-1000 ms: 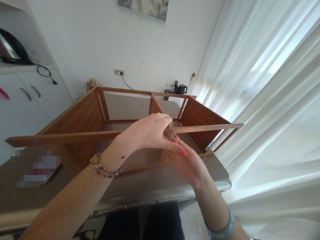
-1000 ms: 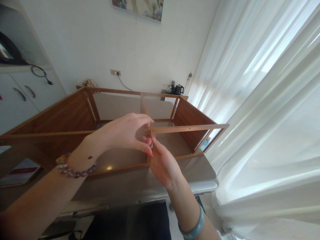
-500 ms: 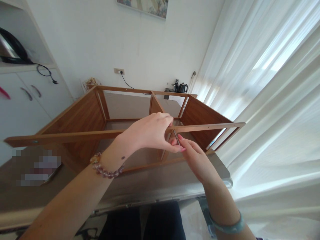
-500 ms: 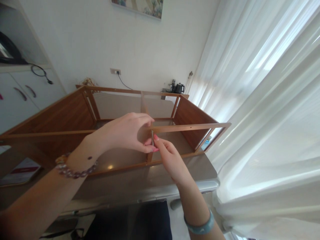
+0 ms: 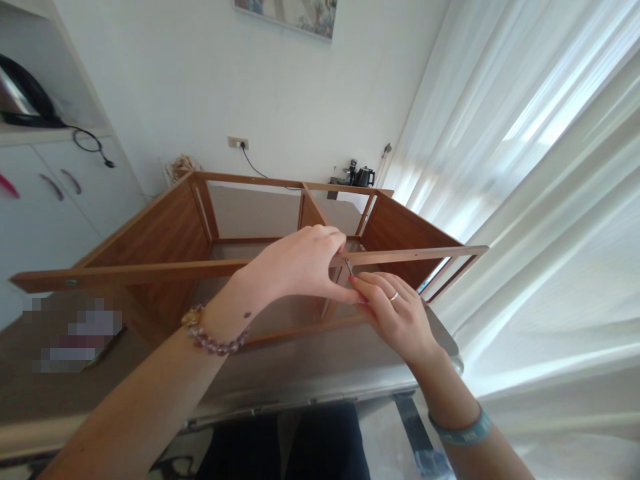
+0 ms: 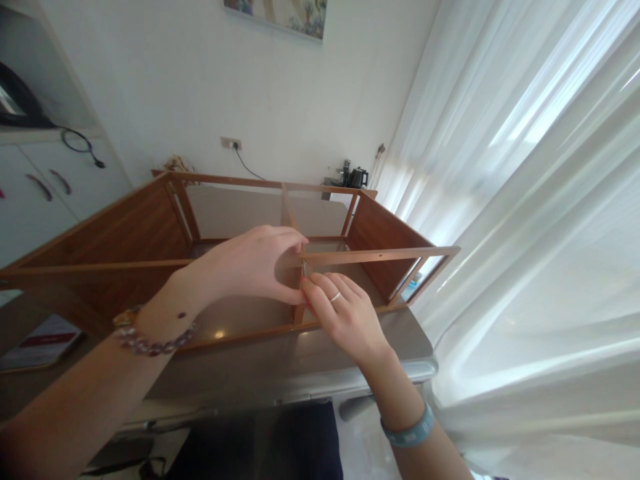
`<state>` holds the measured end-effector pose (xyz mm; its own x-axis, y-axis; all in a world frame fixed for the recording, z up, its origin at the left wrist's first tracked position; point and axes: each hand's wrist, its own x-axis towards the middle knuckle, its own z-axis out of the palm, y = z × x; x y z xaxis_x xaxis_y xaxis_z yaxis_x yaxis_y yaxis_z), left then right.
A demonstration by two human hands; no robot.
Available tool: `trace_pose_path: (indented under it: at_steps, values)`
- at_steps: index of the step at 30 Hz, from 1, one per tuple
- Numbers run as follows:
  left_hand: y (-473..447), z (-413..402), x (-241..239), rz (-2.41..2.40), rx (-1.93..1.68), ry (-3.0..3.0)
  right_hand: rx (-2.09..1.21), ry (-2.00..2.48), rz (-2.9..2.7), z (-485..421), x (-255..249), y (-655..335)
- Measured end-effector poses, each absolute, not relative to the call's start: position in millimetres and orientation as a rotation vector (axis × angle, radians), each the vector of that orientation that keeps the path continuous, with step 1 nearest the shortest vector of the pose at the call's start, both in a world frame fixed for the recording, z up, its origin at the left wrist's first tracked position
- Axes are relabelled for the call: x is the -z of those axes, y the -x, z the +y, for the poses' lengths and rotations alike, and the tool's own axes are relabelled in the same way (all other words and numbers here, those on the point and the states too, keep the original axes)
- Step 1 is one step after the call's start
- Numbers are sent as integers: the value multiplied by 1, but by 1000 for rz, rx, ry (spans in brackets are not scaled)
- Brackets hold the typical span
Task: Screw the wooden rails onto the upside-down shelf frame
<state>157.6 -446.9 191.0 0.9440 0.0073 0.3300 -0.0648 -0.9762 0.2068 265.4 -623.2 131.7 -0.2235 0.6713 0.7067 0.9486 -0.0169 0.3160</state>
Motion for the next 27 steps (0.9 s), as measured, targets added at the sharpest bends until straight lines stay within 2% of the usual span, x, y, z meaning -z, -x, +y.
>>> trace_pose_path:
  at_steps: [5,10,14,19,27]
  values:
    - [-157,-446,-191,-55,-494,-2872,1181,1598,-1876,-619,-133,-261]
    - [-157,-446,-194,-42,-479,-2858,1308,1837,-1582,-619,-135,-239]
    - [-158,-446,-193,-41,-460,-2839,1255,1968,-1513,-621,-138,-231]
    - [-159,-446,-192,-29,-470,-2833,1147,1911,-1594,-623,-133,-237]
    - [-155,-446,-193,-43,-462,-2832,1311,2003,-1478,-622,-136,-227]
